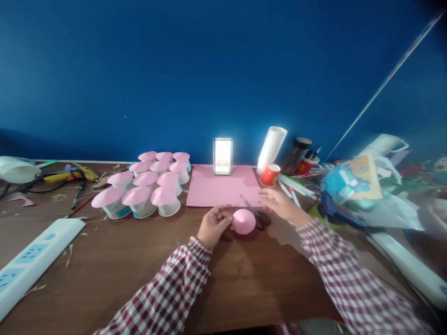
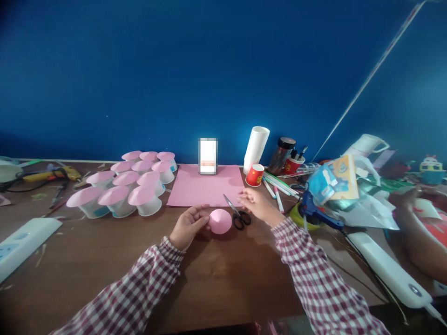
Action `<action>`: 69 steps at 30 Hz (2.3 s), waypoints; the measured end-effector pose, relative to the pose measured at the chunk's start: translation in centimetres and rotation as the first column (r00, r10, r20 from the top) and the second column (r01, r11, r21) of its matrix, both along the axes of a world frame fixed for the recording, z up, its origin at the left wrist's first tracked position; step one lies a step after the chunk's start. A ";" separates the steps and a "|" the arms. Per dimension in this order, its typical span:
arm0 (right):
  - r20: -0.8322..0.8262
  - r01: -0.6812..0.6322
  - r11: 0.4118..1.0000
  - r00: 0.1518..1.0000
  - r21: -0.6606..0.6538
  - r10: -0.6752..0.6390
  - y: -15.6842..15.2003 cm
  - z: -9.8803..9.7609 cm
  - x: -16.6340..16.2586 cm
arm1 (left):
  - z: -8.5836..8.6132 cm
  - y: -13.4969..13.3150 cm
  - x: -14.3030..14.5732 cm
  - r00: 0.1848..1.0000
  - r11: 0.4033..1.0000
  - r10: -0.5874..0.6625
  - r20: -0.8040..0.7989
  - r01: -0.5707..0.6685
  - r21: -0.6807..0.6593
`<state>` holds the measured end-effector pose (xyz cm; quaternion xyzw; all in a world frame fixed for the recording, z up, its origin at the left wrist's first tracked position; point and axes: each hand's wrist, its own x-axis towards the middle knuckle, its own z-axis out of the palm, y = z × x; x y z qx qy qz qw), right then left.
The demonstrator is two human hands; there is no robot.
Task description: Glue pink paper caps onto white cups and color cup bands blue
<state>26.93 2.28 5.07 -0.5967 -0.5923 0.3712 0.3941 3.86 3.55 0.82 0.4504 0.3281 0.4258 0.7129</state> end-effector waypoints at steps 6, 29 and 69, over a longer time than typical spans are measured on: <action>-0.217 -0.351 0.934 0.918 -0.060 0.331 -0.5 1.0 -5.1 | -0.1 0.1 -0.2 0.998 0.998 0.052 0.037 -0.051 -0.042; 0.399 0.229 0.703 0.689 0.673 -0.605 12.9 9.5 3.6 | 0.3 -0.2 0.1 0.983 0.996 0.064 -0.174 -0.053 0.072; 0.987 -0.062 0.988 -0.073 0.139 -0.144 14.7 15.4 7.5 | -0.2 0.6 0.3 0.962 0.985 0.065 -0.264 -0.020 0.170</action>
